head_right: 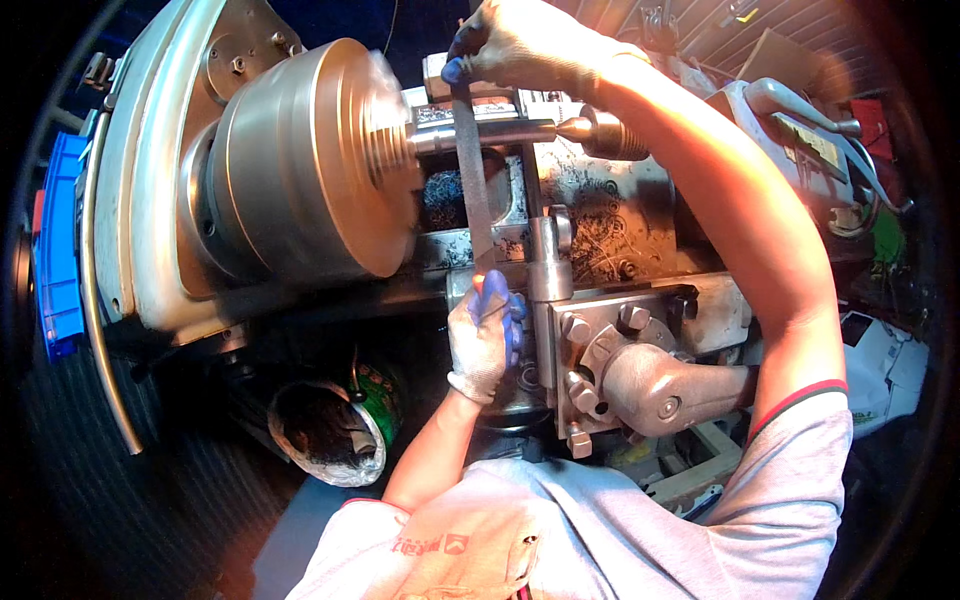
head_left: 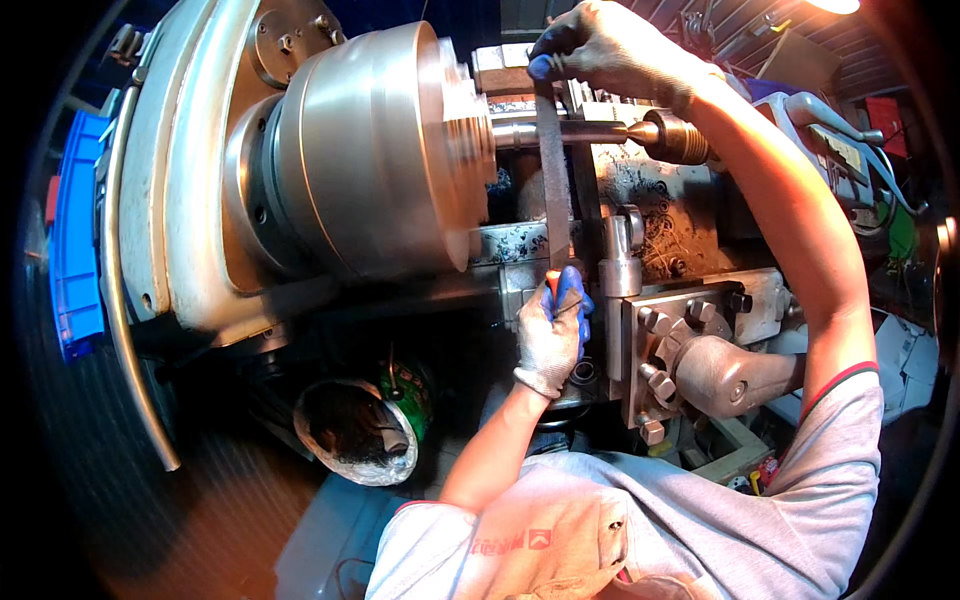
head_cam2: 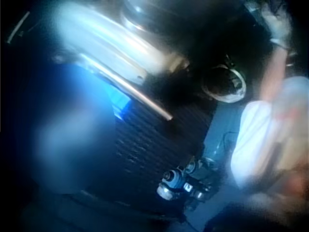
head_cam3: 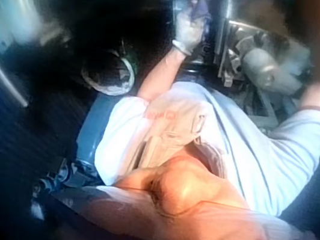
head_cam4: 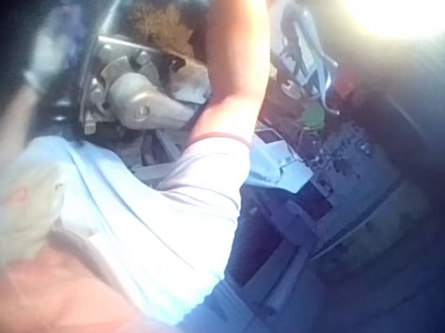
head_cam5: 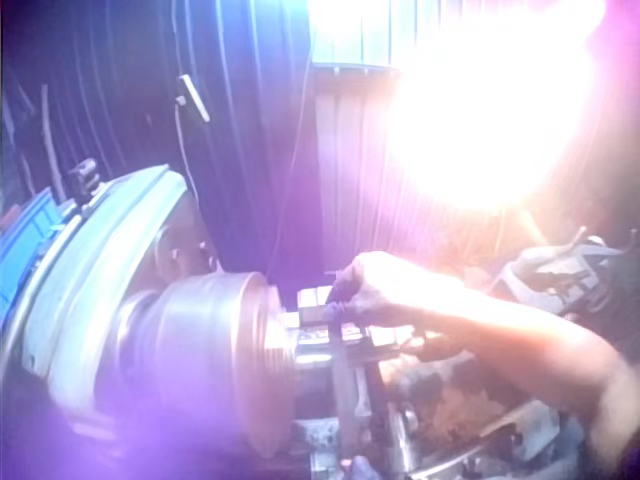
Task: The person operates a metal lathe, using a file to smooth a rotating cylindrical workpiece. They repeatedly measure the workpiece with a dial caliper, adjust the lathe controls, and reposition the workpiece in the chuck. The person wears gloves and uses a file and caliper throughout the task.
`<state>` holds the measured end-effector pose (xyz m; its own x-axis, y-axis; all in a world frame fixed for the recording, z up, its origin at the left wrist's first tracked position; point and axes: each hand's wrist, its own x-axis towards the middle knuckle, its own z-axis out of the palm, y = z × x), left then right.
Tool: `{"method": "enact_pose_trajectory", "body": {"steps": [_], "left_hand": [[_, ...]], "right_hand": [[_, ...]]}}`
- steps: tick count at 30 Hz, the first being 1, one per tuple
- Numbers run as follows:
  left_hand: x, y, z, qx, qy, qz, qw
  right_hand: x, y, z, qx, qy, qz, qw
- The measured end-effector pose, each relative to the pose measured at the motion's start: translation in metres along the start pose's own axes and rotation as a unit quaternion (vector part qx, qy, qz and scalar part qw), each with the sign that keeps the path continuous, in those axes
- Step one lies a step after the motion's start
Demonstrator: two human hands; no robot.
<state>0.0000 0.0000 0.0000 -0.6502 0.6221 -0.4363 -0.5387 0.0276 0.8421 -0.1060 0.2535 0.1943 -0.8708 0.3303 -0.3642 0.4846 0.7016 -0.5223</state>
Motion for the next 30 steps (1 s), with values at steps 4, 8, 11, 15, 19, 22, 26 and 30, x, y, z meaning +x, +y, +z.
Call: {"method": "enact_pose_trajectory", "body": {"steps": [4,8,11,15,19,22,26,30], "left_hand": [[-0.003,0.002,-0.002,0.087,0.027,0.042,0.995],[0.006,-0.012,-0.013,0.09,0.019,0.051,0.994],[0.014,-0.005,-0.01,0.068,0.029,0.02,0.997],[0.036,0.024,0.005,-0.059,0.002,-0.005,0.998],[0.054,0.052,0.027,0.043,0.0,-0.021,0.999],[0.044,0.062,0.036,0.048,-0.03,-0.041,0.998],[0.011,0.022,0.008,-0.11,-0.008,-0.071,0.991],[-0.005,0.015,0.007,-0.027,-0.008,-0.067,0.997]], "right_hand": [[0.008,0.0,0.015,-0.004,0.002,0.021,1.0],[0.025,0.011,0.015,0.027,0.007,-0.013,1.0],[0.036,0.015,0.013,0.067,-0.003,-0.042,0.997],[0.049,0.015,0.003,0.076,0.043,-0.048,0.995],[0.033,0.02,-0.032,0.02,0.066,-0.025,0.997],[0.017,0.029,-0.037,0.023,0.131,-0.018,0.991],[0.012,0.005,-0.003,-0.058,0.093,-0.058,0.992],[0.003,0.007,0.009,0.009,0.03,-0.002,1.0]]}}
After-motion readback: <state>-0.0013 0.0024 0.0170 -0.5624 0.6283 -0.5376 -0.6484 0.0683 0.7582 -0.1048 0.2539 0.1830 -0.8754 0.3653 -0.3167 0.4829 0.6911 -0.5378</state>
